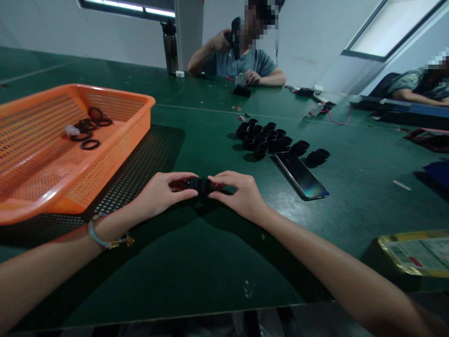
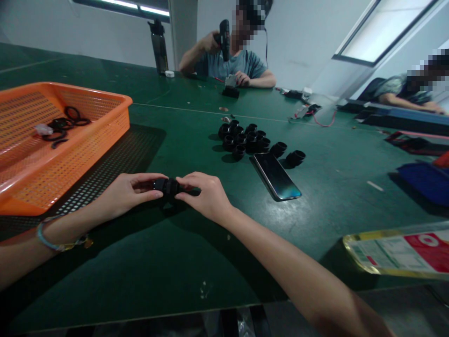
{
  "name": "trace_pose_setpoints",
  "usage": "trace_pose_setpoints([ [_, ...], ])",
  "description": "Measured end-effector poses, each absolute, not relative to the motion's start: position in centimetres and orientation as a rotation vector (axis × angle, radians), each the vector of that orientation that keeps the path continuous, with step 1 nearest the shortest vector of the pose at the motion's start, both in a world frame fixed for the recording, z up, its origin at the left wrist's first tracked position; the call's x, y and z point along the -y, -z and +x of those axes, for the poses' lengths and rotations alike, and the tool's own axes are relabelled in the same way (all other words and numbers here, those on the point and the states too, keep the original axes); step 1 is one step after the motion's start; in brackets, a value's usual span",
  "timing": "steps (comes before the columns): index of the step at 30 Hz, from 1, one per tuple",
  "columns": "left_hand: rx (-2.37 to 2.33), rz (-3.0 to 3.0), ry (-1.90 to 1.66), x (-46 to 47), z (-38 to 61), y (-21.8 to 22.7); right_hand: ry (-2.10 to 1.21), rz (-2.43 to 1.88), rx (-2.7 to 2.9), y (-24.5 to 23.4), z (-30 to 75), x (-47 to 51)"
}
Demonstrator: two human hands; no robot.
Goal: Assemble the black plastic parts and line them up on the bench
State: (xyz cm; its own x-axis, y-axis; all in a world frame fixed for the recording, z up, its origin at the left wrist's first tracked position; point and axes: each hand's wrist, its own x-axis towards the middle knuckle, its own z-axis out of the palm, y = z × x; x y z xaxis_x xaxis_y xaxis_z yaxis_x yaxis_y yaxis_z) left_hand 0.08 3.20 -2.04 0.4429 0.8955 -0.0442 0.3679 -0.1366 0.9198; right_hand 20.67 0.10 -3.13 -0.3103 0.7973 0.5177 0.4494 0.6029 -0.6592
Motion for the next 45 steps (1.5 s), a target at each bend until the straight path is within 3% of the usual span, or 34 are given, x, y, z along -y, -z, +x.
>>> trace_pose_setpoints([
  [45,-1.089,1.713,-0.66,-3.1,0.13,1.7,-0.53,-1.051,1.954,3.1,20.64,0.08],
])
